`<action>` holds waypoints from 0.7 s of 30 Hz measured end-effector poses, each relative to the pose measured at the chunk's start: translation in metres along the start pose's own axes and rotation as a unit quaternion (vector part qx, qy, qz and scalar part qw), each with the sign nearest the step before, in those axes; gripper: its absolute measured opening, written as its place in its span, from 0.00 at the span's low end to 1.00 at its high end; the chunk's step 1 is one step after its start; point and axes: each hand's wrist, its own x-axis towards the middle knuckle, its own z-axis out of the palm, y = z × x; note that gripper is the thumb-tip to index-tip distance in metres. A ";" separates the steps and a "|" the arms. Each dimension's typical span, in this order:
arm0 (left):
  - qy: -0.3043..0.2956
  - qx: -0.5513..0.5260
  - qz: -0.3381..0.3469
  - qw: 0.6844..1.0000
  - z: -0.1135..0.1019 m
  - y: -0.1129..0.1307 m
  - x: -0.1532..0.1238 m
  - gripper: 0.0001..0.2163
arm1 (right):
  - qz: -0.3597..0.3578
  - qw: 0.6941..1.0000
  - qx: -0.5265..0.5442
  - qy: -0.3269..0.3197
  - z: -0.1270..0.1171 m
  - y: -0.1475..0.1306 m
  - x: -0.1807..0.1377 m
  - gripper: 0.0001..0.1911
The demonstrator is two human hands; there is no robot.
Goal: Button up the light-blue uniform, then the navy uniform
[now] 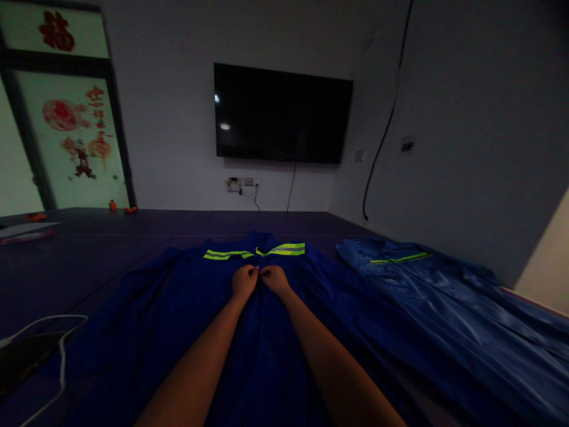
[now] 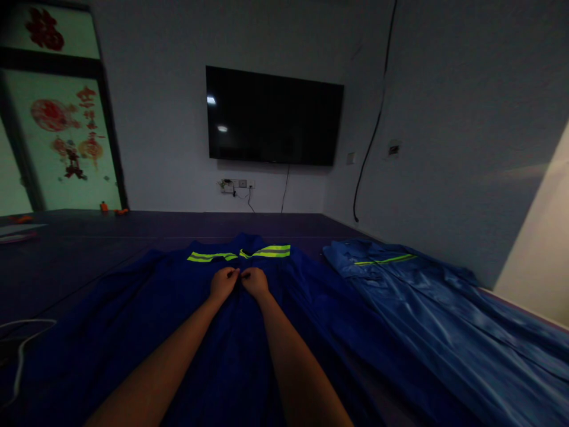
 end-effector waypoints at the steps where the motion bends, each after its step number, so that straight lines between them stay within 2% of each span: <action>1: 0.002 0.005 0.000 1.000 0.000 0.000 0.000 0.15 | -0.002 1.000 -0.002 -0.001 0.000 -0.001 0.000 0.09; 9: 0.000 -0.059 -0.012 0.998 0.001 -0.003 0.002 0.22 | -0.010 1.000 -0.007 0.003 -0.001 -0.003 0.000 0.09; 21: -0.005 -0.070 -0.017 0.997 0.000 -0.003 0.001 0.24 | -0.013 1.000 0.022 -0.008 0.001 0.003 0.001 0.12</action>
